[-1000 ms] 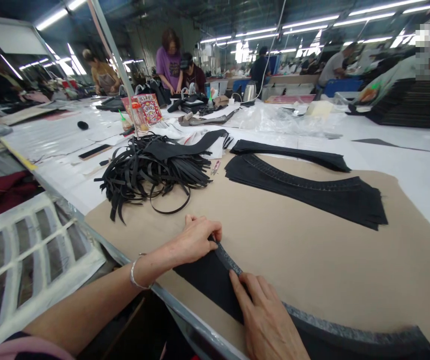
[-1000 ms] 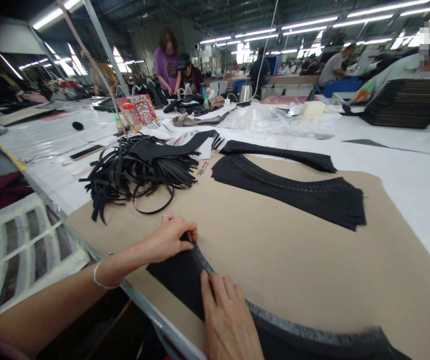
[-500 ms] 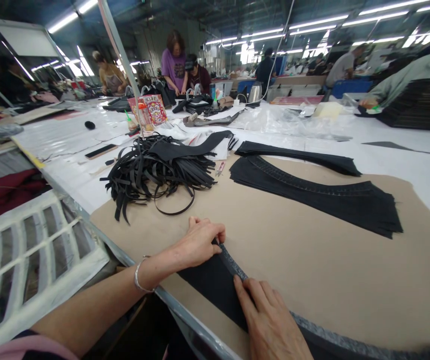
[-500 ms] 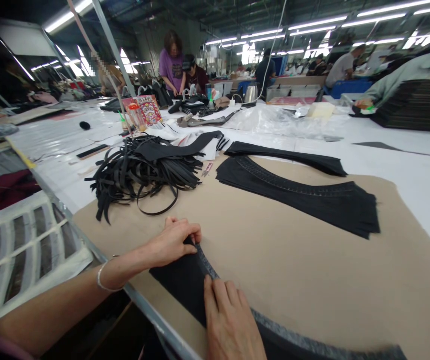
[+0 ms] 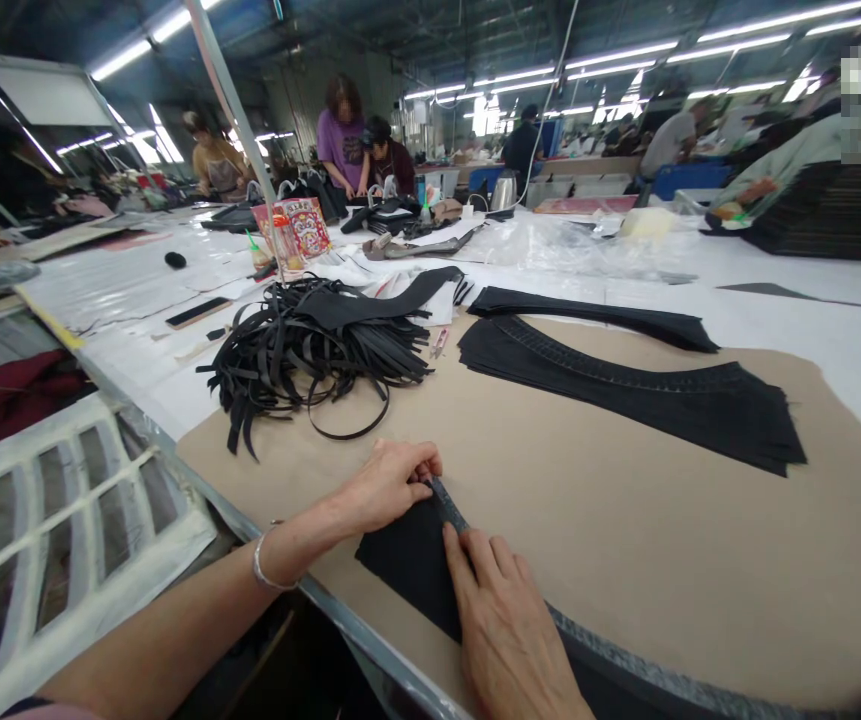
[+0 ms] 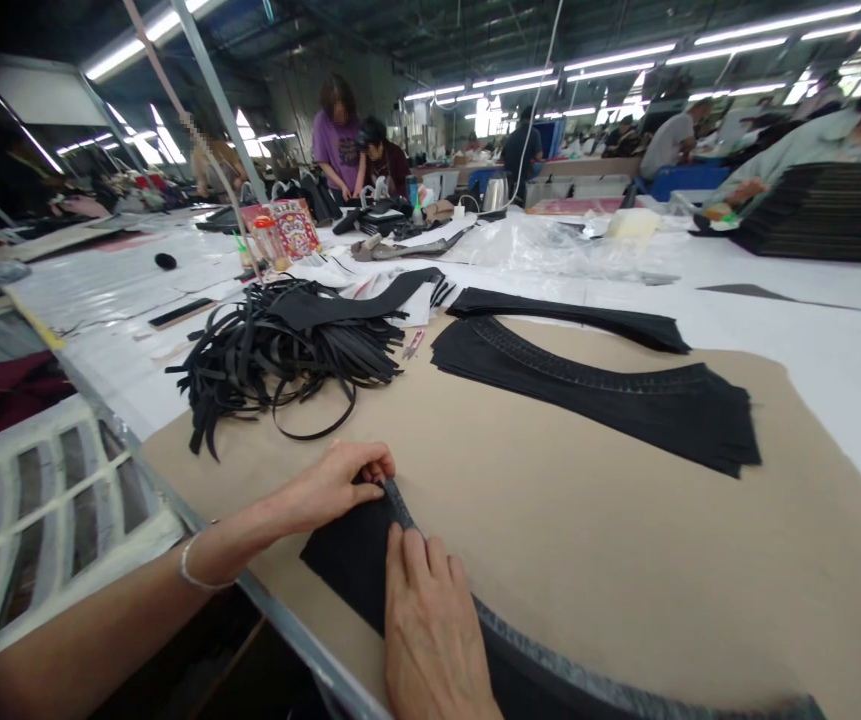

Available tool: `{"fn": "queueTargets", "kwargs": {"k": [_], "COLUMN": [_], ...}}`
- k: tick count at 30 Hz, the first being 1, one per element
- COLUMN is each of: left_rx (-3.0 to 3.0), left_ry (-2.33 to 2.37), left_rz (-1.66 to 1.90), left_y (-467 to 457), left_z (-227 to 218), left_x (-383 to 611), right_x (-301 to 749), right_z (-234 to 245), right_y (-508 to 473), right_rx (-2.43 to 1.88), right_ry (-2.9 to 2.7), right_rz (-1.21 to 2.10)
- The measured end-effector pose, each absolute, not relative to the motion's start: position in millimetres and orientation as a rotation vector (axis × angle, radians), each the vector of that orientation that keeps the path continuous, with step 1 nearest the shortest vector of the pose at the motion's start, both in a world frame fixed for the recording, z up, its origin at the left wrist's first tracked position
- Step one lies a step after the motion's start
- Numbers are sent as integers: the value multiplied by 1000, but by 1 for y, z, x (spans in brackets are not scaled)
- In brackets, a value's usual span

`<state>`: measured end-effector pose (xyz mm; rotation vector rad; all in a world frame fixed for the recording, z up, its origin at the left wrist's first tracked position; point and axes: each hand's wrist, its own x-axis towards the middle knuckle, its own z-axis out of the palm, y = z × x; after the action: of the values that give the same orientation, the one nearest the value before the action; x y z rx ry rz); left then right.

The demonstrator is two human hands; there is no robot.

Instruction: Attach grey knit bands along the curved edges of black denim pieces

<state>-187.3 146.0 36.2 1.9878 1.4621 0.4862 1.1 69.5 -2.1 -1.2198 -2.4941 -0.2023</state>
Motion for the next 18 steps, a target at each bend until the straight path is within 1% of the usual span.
{"fn": "queueTargets", "kwargs": {"k": [4,12,18], "left_rx": [1921,1961,1968], "left_ry": [1462,1527,1567], "left_rz": [520,472,418], "left_y": [148,149,153], "left_z": [34,39,42], "left_x": [-188,-186,-186], "right_x": [2,1,3], "right_z": [-3,-3,-2], "right_y": [70,70,72], "right_rx": [-1206,-1196,-1191], "right_ry": [-2488,-2483,-2506], "right_rz": [-198,-228,-166]}}
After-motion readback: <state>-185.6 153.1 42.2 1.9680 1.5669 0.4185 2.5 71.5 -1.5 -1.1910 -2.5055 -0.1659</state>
